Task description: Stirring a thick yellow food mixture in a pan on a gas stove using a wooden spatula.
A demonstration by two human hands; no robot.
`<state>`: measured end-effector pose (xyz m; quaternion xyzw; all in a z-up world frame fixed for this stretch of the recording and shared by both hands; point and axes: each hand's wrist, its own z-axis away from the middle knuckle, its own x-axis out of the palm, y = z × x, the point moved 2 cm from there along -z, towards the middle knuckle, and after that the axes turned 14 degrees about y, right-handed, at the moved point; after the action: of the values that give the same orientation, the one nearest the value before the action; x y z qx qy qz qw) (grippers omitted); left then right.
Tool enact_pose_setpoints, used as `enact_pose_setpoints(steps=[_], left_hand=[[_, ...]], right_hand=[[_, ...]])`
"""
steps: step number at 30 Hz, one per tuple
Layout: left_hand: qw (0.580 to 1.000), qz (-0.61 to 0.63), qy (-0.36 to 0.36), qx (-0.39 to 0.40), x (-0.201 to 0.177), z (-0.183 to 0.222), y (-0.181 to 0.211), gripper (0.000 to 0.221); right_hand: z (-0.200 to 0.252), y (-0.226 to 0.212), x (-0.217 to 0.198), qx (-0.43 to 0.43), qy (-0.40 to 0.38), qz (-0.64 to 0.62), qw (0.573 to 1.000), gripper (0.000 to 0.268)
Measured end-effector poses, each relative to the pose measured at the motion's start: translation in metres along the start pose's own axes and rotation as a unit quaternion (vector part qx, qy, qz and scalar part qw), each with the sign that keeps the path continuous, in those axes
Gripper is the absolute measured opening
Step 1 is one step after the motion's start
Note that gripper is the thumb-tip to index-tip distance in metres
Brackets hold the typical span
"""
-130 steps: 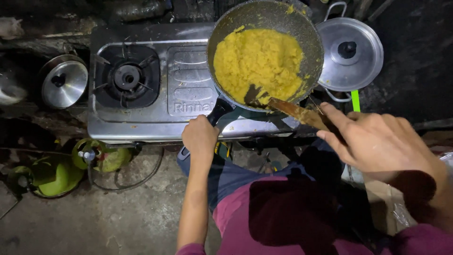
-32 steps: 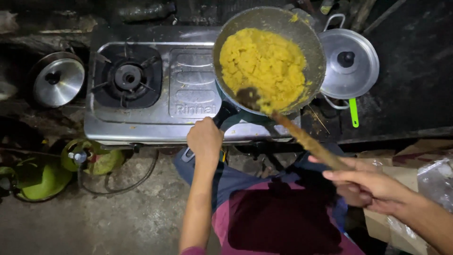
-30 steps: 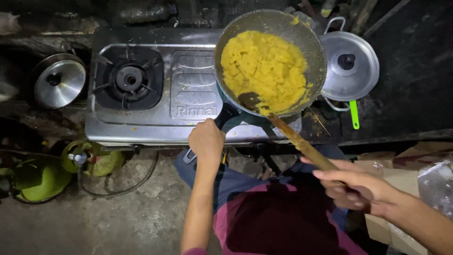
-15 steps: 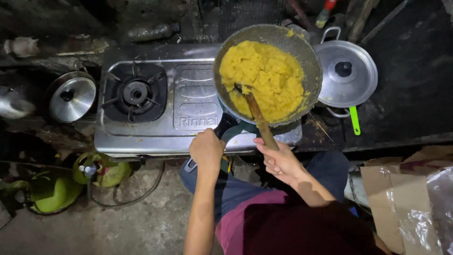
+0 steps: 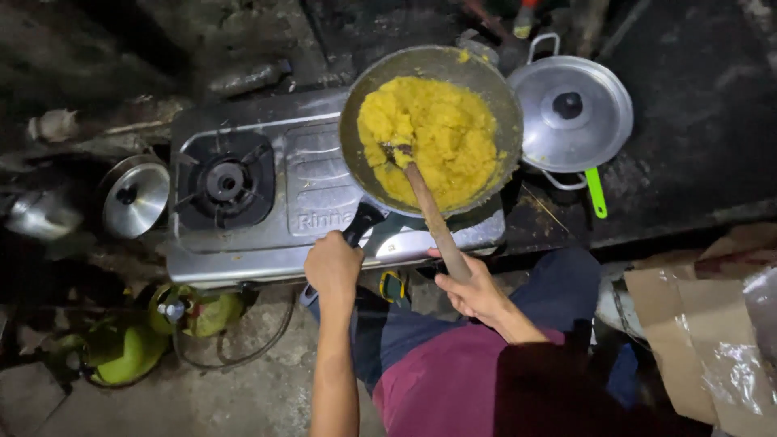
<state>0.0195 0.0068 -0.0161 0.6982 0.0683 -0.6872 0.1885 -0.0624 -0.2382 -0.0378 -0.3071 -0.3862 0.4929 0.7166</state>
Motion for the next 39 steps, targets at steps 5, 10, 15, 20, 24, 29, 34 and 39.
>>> enact_pose_setpoints(steps=[5,10,15,20,24,29,34,39], left_hand=[[1.0,-0.016,-0.01,-0.004,-0.001,0.003,0.001,0.029],[1.0,-0.008,-0.004,-0.004,-0.006,0.003,0.005,0.03],[1.0,0.001,0.007,-0.007,0.001,0.001,0.002,0.03],[1.0,0.0,0.004,-0.004,0.006,0.0,-0.002,0.03],[1.0,0.0,0.011,0.004,0.005,0.0,-0.001,0.03],[1.0,0.01,0.015,0.005,0.005,0.002,-0.004,0.029],[0.999,0.021,0.028,0.009,0.007,0.001,-0.006,0.024],[0.999,0.037,0.027,-0.012,0.0,0.0,-0.008,0.023]], right_hand=[[0.035,-0.038,-0.043,-0.033,-0.042,0.015,0.998,0.055],[0.049,-0.058,-0.095,-0.094,0.054,0.115,0.987,0.052],[0.026,-0.045,-0.154,-0.129,0.224,0.513,0.819,0.052],[0.025,-0.045,-0.139,-0.147,0.241,0.506,0.815,0.05],[0.031,-0.031,-0.112,-0.075,0.241,0.307,0.917,0.08],[-0.01,0.024,-0.143,-0.022,0.159,0.263,0.951,0.063],[-0.024,0.012,-0.167,-0.039,0.235,0.292,0.926,0.037],[-0.004,-0.005,-0.207,-0.021,0.2,0.283,0.938,0.04]])
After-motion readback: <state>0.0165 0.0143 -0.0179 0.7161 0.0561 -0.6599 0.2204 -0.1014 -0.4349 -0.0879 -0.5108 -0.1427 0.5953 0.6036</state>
